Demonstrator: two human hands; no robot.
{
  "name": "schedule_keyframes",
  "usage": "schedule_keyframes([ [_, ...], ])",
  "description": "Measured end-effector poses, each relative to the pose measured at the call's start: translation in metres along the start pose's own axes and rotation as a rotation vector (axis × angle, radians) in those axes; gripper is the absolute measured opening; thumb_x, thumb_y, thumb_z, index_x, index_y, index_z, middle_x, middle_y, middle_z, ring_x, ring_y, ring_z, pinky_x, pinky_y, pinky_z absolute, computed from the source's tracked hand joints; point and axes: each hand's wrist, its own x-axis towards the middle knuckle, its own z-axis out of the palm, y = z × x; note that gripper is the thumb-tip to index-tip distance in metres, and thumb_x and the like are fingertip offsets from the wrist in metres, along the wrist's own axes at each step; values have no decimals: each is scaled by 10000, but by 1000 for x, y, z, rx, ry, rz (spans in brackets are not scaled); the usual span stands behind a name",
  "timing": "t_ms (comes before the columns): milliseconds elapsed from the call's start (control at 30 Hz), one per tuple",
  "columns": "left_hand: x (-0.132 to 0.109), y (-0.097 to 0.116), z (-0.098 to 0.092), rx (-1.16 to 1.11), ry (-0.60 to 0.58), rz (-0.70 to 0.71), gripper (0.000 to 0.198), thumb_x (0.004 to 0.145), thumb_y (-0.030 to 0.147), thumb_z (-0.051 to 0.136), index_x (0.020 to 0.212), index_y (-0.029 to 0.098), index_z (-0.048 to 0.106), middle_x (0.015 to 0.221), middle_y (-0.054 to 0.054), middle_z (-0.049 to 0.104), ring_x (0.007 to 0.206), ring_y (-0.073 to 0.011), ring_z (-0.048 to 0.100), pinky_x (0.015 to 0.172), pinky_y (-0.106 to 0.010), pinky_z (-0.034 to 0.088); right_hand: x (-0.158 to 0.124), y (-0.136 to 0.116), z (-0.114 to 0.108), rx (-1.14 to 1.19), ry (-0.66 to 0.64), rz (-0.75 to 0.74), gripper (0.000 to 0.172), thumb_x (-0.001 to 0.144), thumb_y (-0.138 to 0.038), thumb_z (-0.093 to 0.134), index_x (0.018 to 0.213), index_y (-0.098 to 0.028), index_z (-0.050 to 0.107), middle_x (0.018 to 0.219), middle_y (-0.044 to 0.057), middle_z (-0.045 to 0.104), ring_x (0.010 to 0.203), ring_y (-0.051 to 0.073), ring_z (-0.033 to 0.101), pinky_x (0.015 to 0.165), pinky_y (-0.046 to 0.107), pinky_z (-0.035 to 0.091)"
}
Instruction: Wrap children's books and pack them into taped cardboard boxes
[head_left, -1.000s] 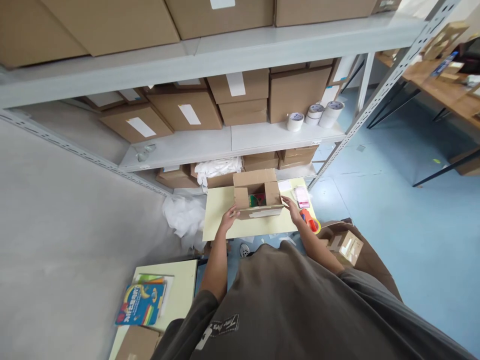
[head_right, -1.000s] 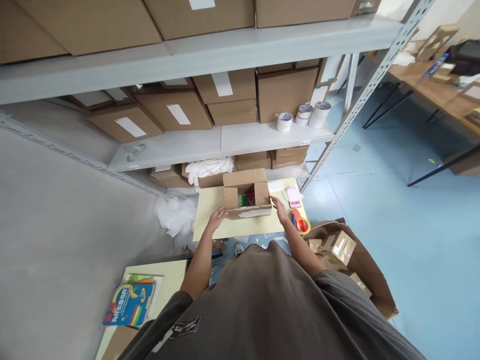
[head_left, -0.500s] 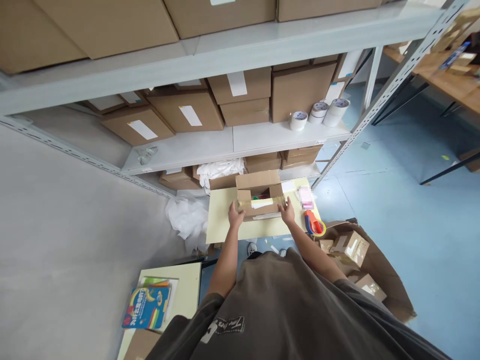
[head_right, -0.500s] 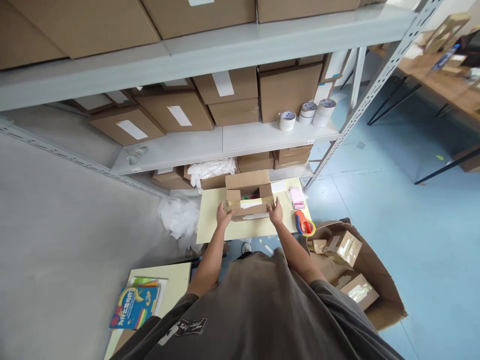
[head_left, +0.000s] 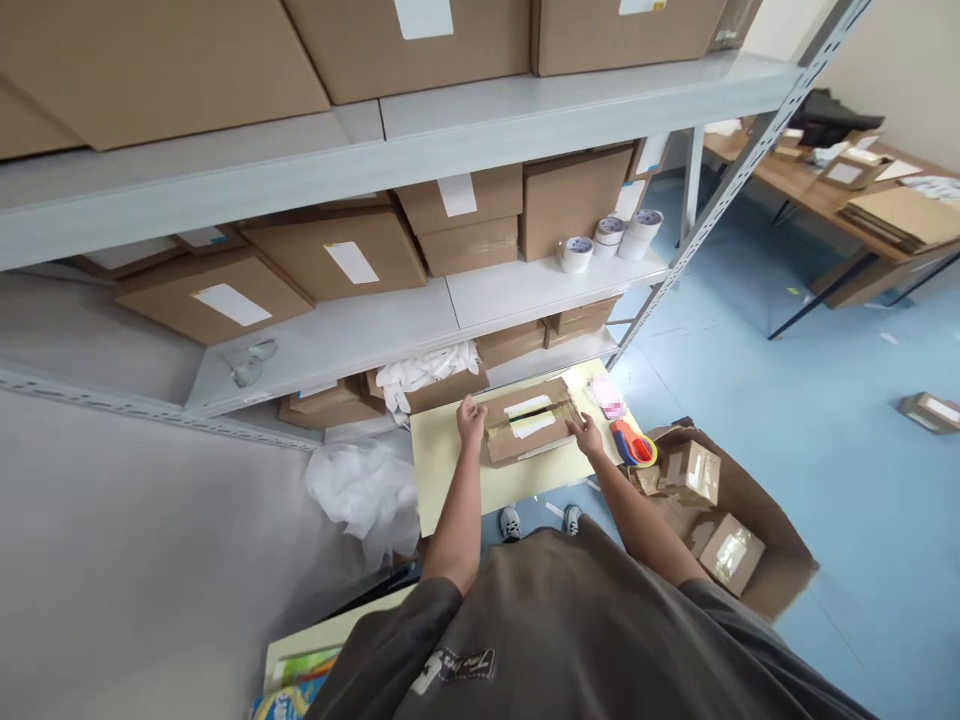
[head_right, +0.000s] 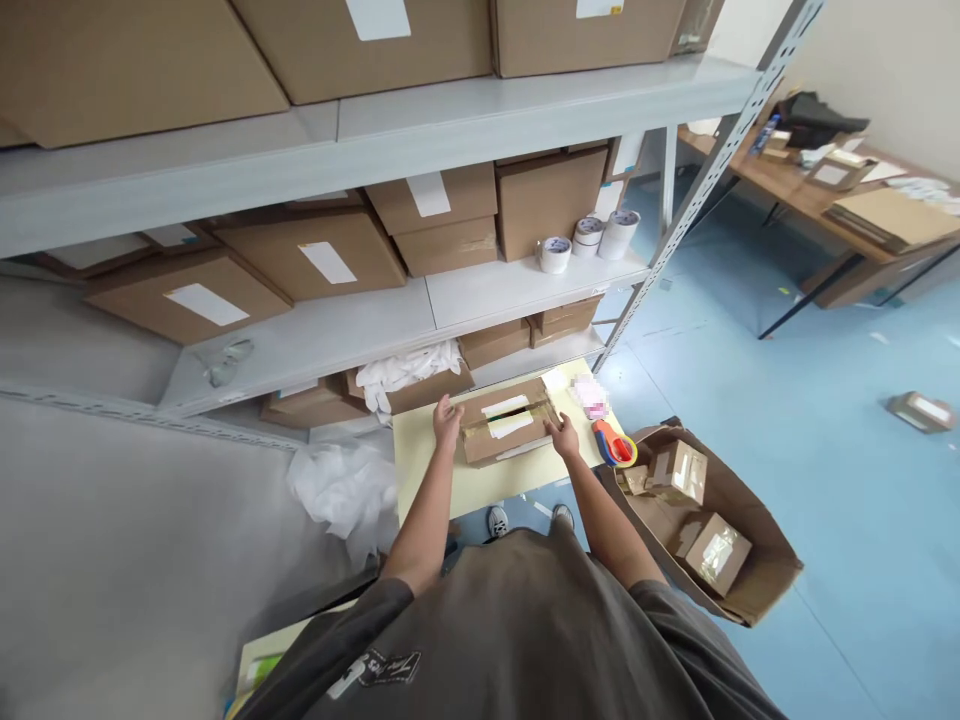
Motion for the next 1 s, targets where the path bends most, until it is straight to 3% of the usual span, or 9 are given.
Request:
schedule_keyframes([
  [100, -15, -14, 6, 217, -2, -7, 747, 1026, 365, 530, 1703, 164, 286, 1699, -180, 417, 1596, -278, 383, 1251, -375, 387, -1, 0, 4, 3, 29, 17, 812, 890, -586, 704, 1553, -140, 559, 1354, 205, 734, 1280, 369, 689, 1083, 432, 523],
  [300, -21, -5, 23, 356, -31, -381, 671, 1092, 535, 313, 1583, 107, 474, 1480, -265, 644, 1374, -397, 631, 1108, -481, 489, -1, -12, 11, -53, 39, -29, 709, 945, -604, 643, 1515, -188, 581, 1420, 174, 708, 1353, 351, 651, 1130, 426, 501],
  [433, -26, 5, 36, 377, 141, -347, 645, 1098, 527, 260, 1523, 120, 525, 1385, -268, 701, 1298, -385, 687, 1063, -468, 511, -5, -7, 5, -28, -64, -77, 709, 949, -623, 647, 1526, -223, 553, 1477, 137, 676, 1336, 304, 660, 1097, 394, 533],
  [500, -28, 9, 40, 393, 227, -327, 605, 1094, 523, 289, 1460, 138, 578, 1320, -266, 728, 1272, -387, 701, 1043, -476, 523, -6, 4, -8, 1, -49, -113, 724, 965, -617, 620, 1562, -221, 512, 1558, 144, 612, 1390, 295, 620, 1116, 398, 524],
  [600, -29, 17, 43, 511, 228, -348, 615, 1100, 503, 267, 1410, 95, 607, 1299, -307, 721, 1243, -421, 706, 1006, -519, 535, -4, 31, -43, -27, 108, -118, 713, 992, -577, 572, 1579, -179, 495, 1624, 179, 539, 1494, 302, 523, 1208, 417, 446],
  [700, -30, 26, 45, 605, 238, -353, 607, 1101, 467, 280, 1431, 69, 598, 1274, -319, 727, 1210, -415, 722, 972, -508, 553, 5, 62, -89, -94, 203, -89, 659, 986, -502, 567, 1549, -162, 533, 1553, 182, 606, 1459, 304, 551, 1225, 425, 425],
  [867, -33, 37, 47, 709, 266, -264, 624, 1085, 372, 325, 1662, 150, 408, 1341, -253, 734, 1176, -397, 742, 946, -488, 579, 20, 108, -149, -107, 155, -23, 478, 954, -435, 591, 1333, -161, 694, 1166, 133, 792, 1074, 260, 733, 1015, 360, 557],
  [1000, -35, 43, 50, 770, 260, -232, 644, 1072, 327, 347, 1697, 172, 375, 1375, -230, 728, 1219, -385, 730, 983, -486, 581, 29, 125, -159, -191, 52, -74, 324, 948, -407, 642, 1184, -207, 738, 1130, 101, 793, 1033, 257, 721, 951, 334, 553],
])
